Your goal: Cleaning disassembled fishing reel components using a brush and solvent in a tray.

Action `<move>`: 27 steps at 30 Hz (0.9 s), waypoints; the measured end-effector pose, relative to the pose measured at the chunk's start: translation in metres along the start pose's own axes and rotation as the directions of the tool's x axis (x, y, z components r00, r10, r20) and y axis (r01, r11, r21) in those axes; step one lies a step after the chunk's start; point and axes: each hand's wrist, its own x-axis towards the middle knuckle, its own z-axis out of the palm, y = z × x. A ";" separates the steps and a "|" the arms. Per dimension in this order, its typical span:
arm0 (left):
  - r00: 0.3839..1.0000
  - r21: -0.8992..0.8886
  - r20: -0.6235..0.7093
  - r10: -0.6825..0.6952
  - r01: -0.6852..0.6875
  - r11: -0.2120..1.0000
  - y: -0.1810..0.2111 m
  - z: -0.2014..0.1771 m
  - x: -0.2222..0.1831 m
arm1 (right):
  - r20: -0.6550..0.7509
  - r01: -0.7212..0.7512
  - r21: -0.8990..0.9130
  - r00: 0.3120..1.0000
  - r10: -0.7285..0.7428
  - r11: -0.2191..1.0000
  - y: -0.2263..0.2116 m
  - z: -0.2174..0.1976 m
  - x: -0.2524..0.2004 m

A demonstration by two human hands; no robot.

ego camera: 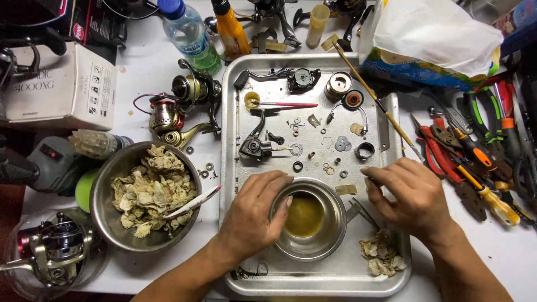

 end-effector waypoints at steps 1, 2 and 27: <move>1.000 0.002 0.004 0.002 -0.002 1.000 0.000 0.001 0.001 | -0.004 -0.003 0.000 1.000 0.003 1.000 -0.001 0.001 0.000; 1.000 -0.003 0.009 0.001 -0.001 1.000 0.000 0.001 0.001 | 0.017 0.021 -0.012 1.000 -0.021 1.000 -0.002 0.002 -0.001; 0.975 0.151 0.198 0.098 -0.129 0.980 -0.013 -0.005 0.004 | 0.271 0.025 0.240 0.958 -0.092 0.970 -0.039 0.020 0.006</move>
